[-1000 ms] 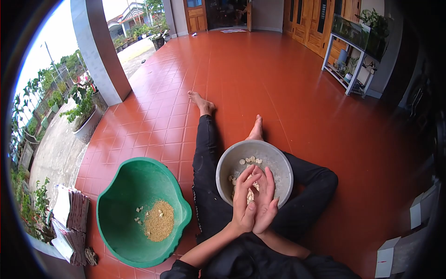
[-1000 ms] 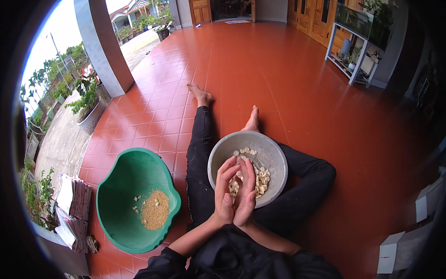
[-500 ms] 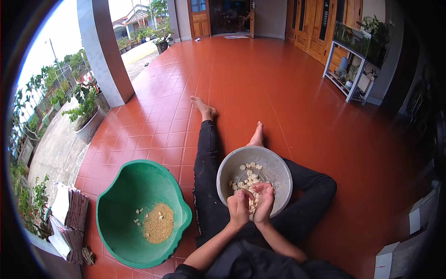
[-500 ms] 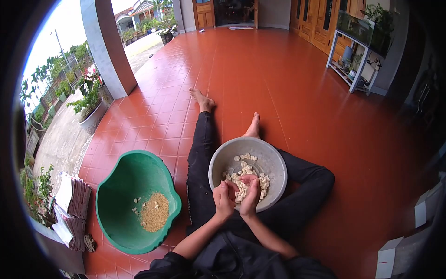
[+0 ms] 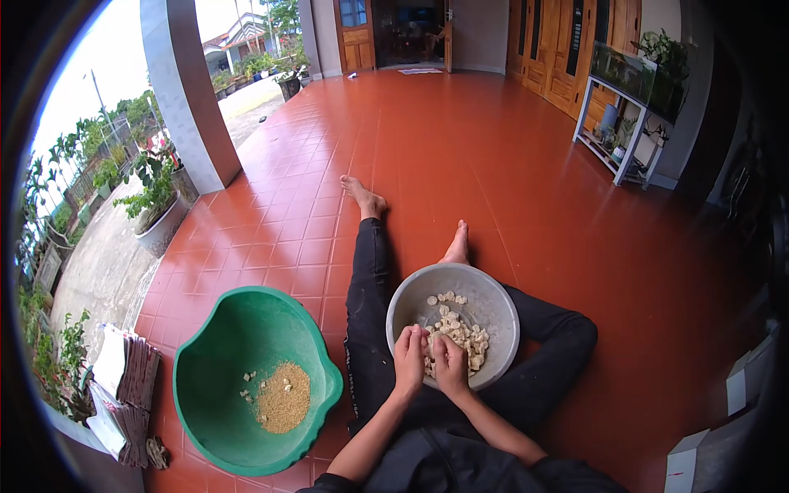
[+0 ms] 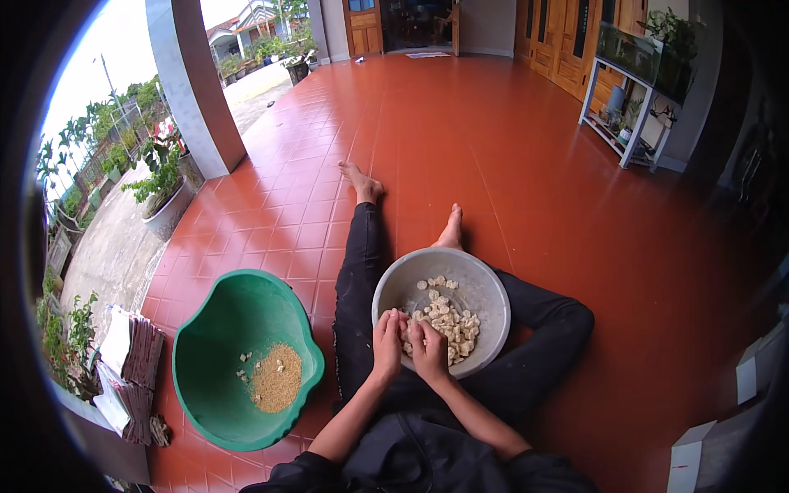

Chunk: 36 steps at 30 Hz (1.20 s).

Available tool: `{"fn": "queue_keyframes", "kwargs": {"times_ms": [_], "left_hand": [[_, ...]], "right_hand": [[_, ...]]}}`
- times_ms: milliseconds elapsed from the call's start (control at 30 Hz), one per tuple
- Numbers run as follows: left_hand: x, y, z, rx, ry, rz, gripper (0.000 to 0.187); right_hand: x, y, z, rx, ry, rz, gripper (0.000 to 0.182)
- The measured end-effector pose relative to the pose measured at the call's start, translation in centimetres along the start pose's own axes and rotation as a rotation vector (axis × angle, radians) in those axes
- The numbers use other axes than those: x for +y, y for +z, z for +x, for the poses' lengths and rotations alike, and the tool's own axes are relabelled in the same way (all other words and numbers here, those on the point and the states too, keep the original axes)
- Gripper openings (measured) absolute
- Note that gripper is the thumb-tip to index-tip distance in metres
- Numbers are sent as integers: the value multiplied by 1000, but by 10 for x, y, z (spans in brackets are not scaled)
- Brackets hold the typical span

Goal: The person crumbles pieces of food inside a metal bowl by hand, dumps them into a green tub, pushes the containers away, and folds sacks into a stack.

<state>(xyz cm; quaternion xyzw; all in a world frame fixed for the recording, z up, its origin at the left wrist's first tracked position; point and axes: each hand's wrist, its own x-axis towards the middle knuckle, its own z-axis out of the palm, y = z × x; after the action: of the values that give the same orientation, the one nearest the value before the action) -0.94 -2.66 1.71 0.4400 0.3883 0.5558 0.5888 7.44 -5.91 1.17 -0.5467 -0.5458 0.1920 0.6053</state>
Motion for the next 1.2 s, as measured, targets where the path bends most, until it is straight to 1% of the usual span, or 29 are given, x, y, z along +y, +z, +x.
{"fn": "queue_keyframes", "kwargs": {"times_ms": [33,67,100,300,400,500,567,600,667,700,767,800,867,900,967,1000,1133,1200], "left_hand": [[-2,1,-2,-54,-12,17,28],[-11,-1,-1,-146,39,162,26],[-11,0,-5,-227,21,179,22],[-11,1,-8,-306,50,289,18],[-17,1,-9,-297,33,269,16],[-24,1,-6,-350,77,195,15],[-18,1,-6,-397,123,159,14],[-14,0,-7,-397,124,158,14],[-5,-2,-8,-399,231,429,14],[-2,-2,-8,-400,231,429,14],[2,0,-8,-365,336,607,15],[3,1,-9,-365,336,605,15],[5,1,-9,-368,388,677,16],[4,1,-9,-366,388,677,16],[0,-1,-9,-496,138,657,15],[-2,-2,-9,-543,139,694,17],[-11,2,-12,-573,183,575,15],[-20,3,-12,-583,52,411,17]], "right_hand": [[1,-4,2,33,30,-1,32],[5,-5,3,72,61,24,32],[11,-6,4,112,92,51,32],[30,-13,8,175,101,-8,31],[31,-13,9,182,123,42,31],[42,-14,10,184,78,84,33],[41,-16,11,116,122,247,35],[40,-17,12,115,121,247,35],[37,-18,13,10,311,458,38],[35,-18,13,11,311,458,38],[33,-16,14,-15,474,517,40],[39,-16,14,-15,473,516,40],[57,-14,13,85,439,465,44],[59,-15,14,84,439,465,44],[63,-20,16,196,485,526,46],[63,-22,17,222,567,521,49],[65,-20,17,284,615,474,49],[70,-17,15,285,620,498,48]]}}
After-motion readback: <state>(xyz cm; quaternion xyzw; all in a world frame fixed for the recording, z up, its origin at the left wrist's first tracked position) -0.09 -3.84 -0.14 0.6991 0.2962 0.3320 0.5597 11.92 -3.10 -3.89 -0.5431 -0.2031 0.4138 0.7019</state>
